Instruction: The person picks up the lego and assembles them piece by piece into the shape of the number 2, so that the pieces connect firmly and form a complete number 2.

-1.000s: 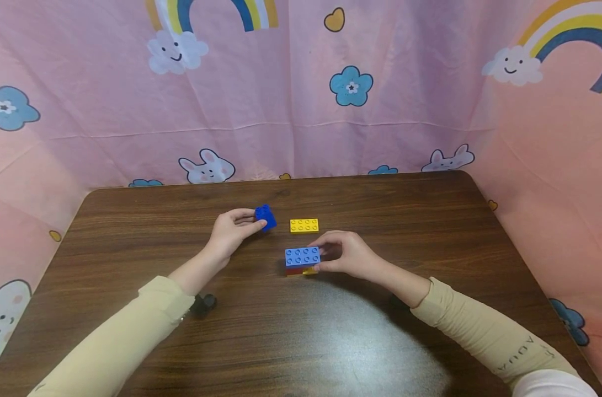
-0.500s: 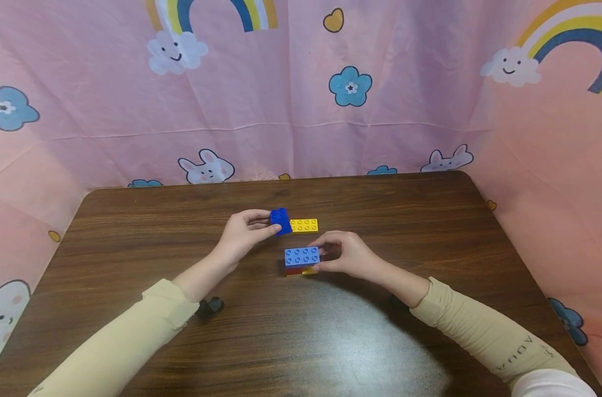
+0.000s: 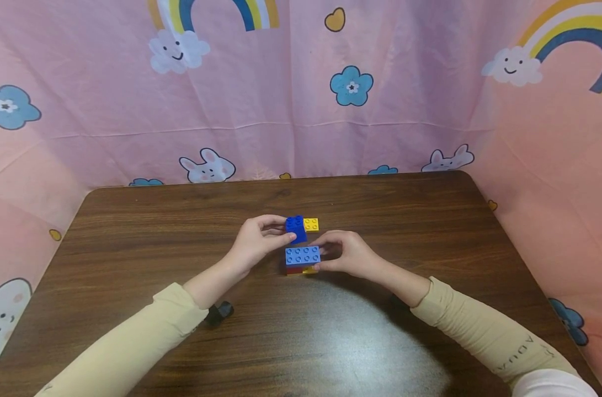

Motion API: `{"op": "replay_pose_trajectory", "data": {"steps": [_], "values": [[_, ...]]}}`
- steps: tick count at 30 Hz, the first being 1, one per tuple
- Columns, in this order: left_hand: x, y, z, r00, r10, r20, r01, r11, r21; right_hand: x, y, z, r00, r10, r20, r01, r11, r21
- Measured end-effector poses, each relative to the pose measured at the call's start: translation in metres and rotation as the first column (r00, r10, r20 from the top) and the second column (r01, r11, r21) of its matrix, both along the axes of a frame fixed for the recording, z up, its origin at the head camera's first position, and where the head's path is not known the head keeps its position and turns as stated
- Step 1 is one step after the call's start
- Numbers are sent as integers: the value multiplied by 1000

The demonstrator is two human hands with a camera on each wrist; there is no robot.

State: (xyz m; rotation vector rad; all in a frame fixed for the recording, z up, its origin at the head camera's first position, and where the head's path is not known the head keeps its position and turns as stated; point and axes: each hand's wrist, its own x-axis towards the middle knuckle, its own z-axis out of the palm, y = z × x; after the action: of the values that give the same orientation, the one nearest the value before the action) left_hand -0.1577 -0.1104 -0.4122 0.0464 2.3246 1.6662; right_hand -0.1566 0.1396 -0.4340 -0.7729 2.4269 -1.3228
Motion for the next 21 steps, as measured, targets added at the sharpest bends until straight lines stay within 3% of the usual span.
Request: {"op": "replay_pose_trajectory", "data": {"steps": [15,21], "values": [[13,12,7,999,-38,-16,39,999,31,-2,3,0,1000,-1,18,1,1000,8],[14,14,6,997,-56,-46,56,998,1,-1,3,0,1000,-1,19,0,1000,3]]}}
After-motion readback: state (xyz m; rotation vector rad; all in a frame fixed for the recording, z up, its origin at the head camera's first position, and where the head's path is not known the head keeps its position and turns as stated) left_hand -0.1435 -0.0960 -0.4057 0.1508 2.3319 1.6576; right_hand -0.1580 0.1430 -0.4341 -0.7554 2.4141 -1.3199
